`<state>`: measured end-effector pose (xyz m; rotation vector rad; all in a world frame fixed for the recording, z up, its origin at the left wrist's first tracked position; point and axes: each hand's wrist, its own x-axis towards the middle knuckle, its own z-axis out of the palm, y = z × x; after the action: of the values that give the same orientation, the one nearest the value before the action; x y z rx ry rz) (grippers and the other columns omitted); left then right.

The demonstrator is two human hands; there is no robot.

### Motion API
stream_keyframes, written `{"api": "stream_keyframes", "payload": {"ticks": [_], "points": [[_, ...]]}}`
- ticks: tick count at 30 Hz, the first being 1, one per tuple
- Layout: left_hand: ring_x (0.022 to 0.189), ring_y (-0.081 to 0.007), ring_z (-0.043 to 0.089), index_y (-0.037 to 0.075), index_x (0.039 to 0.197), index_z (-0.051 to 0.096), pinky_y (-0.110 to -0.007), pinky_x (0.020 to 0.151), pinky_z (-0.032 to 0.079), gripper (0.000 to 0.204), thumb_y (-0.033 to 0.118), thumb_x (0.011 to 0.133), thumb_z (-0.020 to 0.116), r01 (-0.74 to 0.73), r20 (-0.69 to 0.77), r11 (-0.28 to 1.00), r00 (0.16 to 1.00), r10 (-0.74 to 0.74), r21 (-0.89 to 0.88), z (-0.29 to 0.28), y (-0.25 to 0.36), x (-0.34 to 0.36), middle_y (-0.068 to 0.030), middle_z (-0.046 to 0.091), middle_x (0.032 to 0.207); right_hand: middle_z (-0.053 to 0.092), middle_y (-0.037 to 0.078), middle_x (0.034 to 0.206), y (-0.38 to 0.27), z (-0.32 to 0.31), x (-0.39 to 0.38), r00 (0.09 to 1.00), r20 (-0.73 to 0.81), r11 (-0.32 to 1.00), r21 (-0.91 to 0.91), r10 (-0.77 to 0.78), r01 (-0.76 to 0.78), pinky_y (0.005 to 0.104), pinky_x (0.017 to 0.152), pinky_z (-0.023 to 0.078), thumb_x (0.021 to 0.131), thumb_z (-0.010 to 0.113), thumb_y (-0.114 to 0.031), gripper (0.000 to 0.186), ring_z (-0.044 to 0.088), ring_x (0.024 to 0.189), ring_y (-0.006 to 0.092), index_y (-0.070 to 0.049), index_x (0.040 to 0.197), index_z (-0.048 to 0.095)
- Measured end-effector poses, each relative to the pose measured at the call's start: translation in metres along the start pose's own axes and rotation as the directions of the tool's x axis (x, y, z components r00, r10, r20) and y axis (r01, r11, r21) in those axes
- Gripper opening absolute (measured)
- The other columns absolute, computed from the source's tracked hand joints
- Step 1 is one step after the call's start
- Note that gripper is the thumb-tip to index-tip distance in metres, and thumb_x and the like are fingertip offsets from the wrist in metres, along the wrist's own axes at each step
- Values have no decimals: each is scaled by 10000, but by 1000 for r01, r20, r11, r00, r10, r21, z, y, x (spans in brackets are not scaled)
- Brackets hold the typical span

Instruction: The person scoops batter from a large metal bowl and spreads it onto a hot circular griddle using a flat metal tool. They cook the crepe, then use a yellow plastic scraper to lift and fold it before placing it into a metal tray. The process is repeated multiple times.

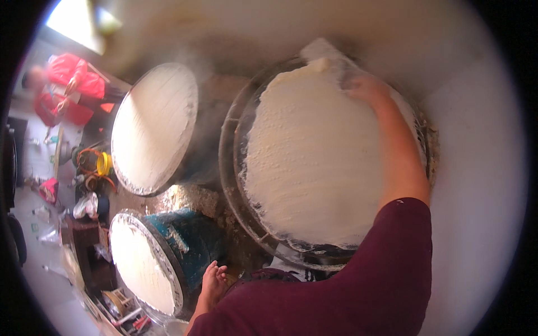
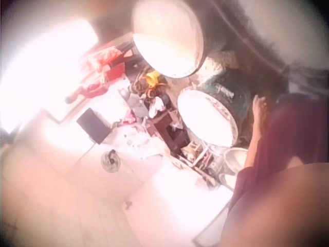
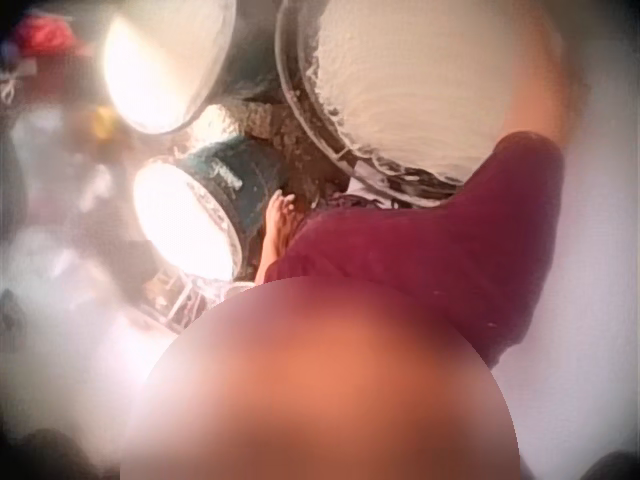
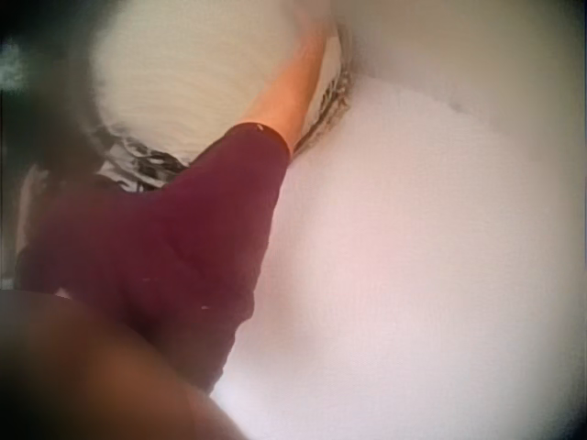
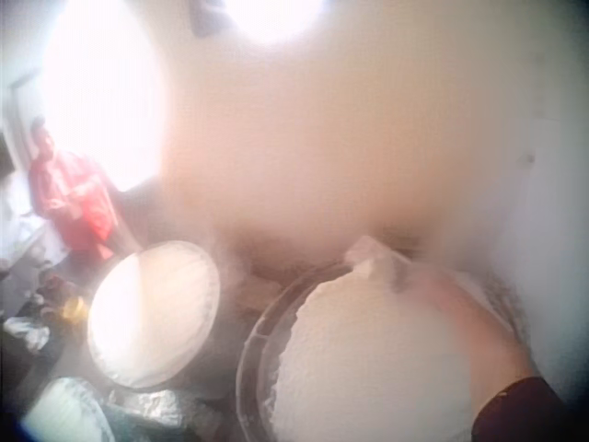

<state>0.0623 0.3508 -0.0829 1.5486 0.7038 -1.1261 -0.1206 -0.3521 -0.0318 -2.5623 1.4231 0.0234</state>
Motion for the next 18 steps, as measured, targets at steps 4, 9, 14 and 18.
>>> {"api": "stream_keyframes", "payload": {"ticks": [4, 9, 14, 18], "points": [[635, -135, 492, 157, 1327, 324, -292, 568, 411, 427, 160, 909, 413, -27, -42, 994, 999, 23, -104, -16, -13, -21, -84, 595, 898, 631, 49, 1056, -163, 20, 0, 926, 158, 940, 69, -342, 335, 367, 854, 448, 612, 713, -418, 507, 580, 995, 231, -244, 1082, 636], [608, -127, 483, 152, 1319, 340, -274, 535, 403, 420, 172, 909, 429, -69, -29, 981, 997, 65, -180, -52, -38, -34, -87, 596, 882, 663, 50, 889, -337, 73, -117, 603, 212, 639, 253, -769, 727, 372, 720, 480, 640, 706, -401, 456, 616, 850, 261, -265, 1070, 636], [589, -100, 475, 109, 1363, 291, -250, 503, 394, 497, 176, 896, 444, -110, -28, 951, 994, 107, -290, -122, -87, -52, -95, 603, 909, 652, 93, 791, -480, 99, -292, 235, 263, 325, 386, -936, 863, 378, 643, 480, 657, 700, -422, 451, 616, 726, 294, -243, 1067, 644], [603, -90, 478, 101, 1367, 282, -247, 535, 400, 510, 151, 881, 432, -101, -51, 901, 995, 88, -421, -180, -135, -67, -78, 601, 922, 636, 110, 725, -562, 96, -420, 1, 327, 139, 399, -945, 906, 376, 620, 473, 663, 697, -429, 455, 610, 676, 297, -239, 1074, 643]]}}
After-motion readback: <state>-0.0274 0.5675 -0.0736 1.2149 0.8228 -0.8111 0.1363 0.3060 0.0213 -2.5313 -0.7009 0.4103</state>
